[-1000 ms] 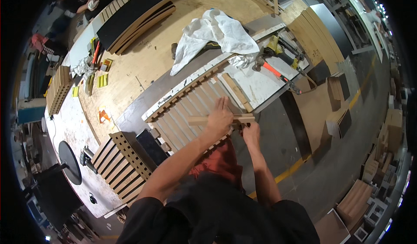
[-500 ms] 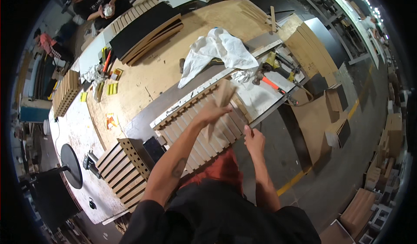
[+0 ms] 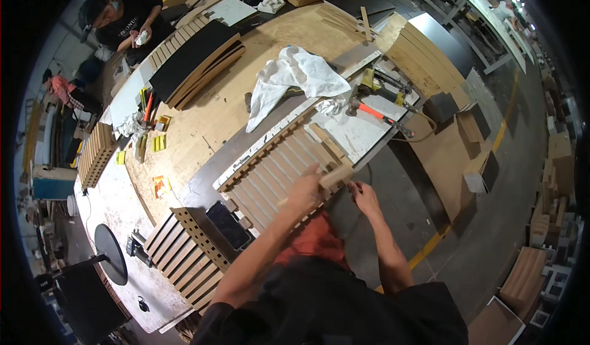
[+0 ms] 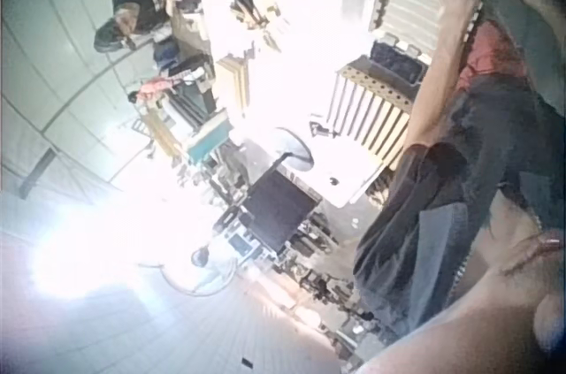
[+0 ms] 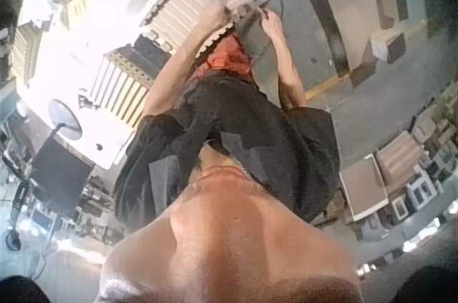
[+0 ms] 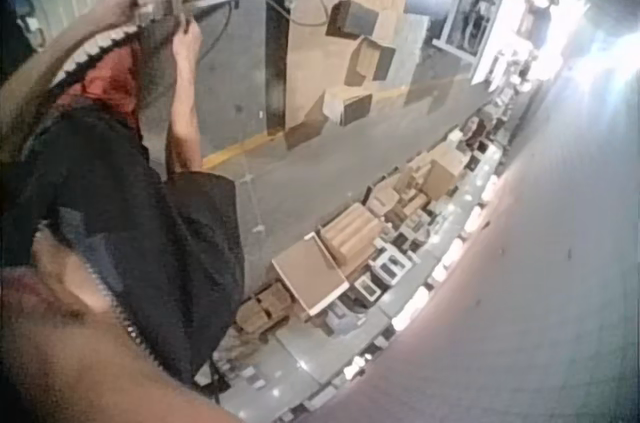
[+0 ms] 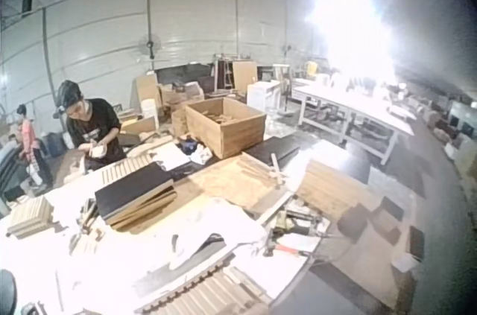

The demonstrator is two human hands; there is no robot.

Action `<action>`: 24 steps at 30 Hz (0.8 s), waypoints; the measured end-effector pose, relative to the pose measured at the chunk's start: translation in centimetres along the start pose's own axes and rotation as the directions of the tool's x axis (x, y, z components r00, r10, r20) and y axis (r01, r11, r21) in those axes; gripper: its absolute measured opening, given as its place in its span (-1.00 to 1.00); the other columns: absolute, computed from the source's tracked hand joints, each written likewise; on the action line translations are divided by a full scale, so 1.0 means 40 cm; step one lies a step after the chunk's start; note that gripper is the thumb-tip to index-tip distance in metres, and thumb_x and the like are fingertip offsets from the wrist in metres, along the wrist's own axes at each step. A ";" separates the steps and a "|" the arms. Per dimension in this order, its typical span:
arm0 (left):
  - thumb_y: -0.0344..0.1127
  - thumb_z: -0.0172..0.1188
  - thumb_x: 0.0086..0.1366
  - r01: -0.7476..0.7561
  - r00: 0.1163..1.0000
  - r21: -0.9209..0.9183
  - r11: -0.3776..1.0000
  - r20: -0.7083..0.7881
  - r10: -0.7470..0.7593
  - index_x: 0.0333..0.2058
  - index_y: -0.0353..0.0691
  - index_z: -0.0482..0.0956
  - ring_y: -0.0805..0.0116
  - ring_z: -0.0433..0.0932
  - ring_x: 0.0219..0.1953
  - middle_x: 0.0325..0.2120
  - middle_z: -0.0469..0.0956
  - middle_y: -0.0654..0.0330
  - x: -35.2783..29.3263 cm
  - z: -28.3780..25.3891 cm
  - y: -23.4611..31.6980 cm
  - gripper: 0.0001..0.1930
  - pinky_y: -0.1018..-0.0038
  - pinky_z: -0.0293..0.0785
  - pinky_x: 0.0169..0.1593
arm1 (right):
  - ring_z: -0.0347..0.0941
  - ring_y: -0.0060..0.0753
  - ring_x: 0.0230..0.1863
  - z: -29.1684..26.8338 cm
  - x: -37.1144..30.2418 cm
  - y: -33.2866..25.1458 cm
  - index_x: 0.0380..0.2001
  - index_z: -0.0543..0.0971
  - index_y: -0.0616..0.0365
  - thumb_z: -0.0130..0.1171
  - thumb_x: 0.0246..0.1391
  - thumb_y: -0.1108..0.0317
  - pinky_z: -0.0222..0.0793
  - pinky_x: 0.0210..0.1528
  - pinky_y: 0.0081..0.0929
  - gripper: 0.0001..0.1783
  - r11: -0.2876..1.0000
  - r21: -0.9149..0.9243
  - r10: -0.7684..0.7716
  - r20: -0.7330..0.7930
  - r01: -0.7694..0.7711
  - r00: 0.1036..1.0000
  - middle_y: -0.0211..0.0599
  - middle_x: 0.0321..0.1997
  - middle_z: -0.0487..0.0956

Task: Assembling wooden slats into a jig, tapping them into place with a hammer, and applying wood glue to secure the assembly.

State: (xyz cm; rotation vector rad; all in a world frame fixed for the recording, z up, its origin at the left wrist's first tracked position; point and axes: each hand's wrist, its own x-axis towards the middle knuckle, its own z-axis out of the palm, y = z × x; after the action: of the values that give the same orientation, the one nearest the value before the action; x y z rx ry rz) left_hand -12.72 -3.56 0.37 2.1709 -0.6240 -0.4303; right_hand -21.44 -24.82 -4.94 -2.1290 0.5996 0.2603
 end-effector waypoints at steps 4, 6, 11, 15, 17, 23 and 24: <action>-0.38 0.33 -0.13 -0.236 0.972 0.337 0.912 0.098 0.215 -0.26 -0.19 0.70 -0.19 0.16 0.32 0.28 0.18 -0.26 0.046 0.085 -0.030 -0.65 0.10 0.08 0.37 | 0.51 0.21 -0.25 -0.003 0.058 0.003 -0.36 0.51 0.28 0.06 0.24 -0.03 0.38 -0.21 -0.11 -0.52 0.999 -0.049 -0.023 -0.117 0.017 0.993 0.05 -0.32 0.61; -0.35 0.35 -0.13 -0.246 0.969 0.381 0.891 0.125 0.214 -0.26 -0.20 0.71 -0.17 0.17 0.32 0.27 0.19 -0.26 0.079 0.108 -0.035 -0.65 0.11 0.08 0.37 | 0.54 -0.01 -0.41 -0.013 0.089 0.023 -0.44 0.51 0.25 0.12 0.23 -0.02 0.39 -0.38 -0.21 -0.53 0.994 -0.104 0.034 -0.025 -0.036 0.999 -0.07 -0.48 0.61; -0.26 0.36 -0.07 -0.274 0.956 0.526 0.805 0.243 0.167 -0.26 -0.22 0.70 -0.14 0.11 0.36 0.28 0.18 -0.26 0.107 0.109 -0.057 -0.66 0.06 0.01 0.40 | 0.30 -0.65 -0.76 -0.018 0.116 0.028 -0.51 0.54 0.16 0.08 0.30 -0.01 0.14 -0.74 -0.61 -0.53 0.959 0.218 0.139 0.199 -0.182 0.970 -0.47 -0.73 0.41; -0.21 0.30 -0.02 -0.261 0.965 0.581 0.771 0.174 0.196 -0.25 -0.28 0.69 -0.14 0.12 0.36 0.29 0.18 -0.25 0.115 0.125 -0.065 -0.64 0.04 0.00 0.40 | 0.32 -0.60 -0.77 -0.013 0.102 -0.007 -0.50 0.57 0.16 0.13 0.25 -0.07 0.18 -0.75 -0.58 -0.51 0.950 0.220 0.187 0.166 -0.222 0.968 -0.44 -0.72 0.43; -0.13 0.29 0.05 -0.256 0.967 0.556 0.790 0.139 0.216 -0.26 -0.30 0.70 -0.17 0.13 0.35 0.25 0.23 -0.30 0.122 0.126 -0.049 -0.63 0.07 -0.03 0.41 | 0.36 -0.58 -0.74 -0.006 0.118 -0.006 -0.51 0.60 0.17 0.18 0.19 -0.10 0.23 -0.72 -0.55 -0.50 0.929 0.271 0.221 0.142 -0.252 0.965 -0.39 -0.68 0.49; -0.25 0.24 0.07 -0.132 0.990 0.640 0.757 0.126 0.066 -0.27 -0.30 0.71 -0.14 0.26 0.25 0.16 0.36 -0.27 0.162 0.047 -0.024 -0.70 0.04 0.07 0.33 | 0.62 -0.10 -0.51 0.010 0.098 -0.030 -0.45 0.63 0.36 0.16 0.17 -0.09 0.50 -0.40 -0.22 -0.41 0.962 -0.270 -0.024 -0.208 -0.034 0.978 0.01 -0.57 0.61; -0.21 0.27 0.02 -0.124 0.991 0.642 0.756 0.118 0.062 -0.29 -0.30 0.71 -0.13 0.26 0.25 0.09 0.40 -0.25 0.167 0.054 -0.047 -0.68 0.05 0.10 0.31 | 0.62 -0.10 -0.51 0.015 0.092 -0.047 -0.45 0.63 0.36 0.16 0.17 -0.09 0.50 -0.40 -0.22 -0.41 0.960 -0.281 -0.057 -0.191 0.002 0.980 0.01 -0.57 0.61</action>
State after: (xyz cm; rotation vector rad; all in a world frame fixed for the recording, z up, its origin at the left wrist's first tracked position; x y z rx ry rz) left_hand -7.76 -7.67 -3.03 2.7713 -1.0508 -0.2766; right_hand -17.31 -24.60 -5.41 -2.4553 0.6771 0.1220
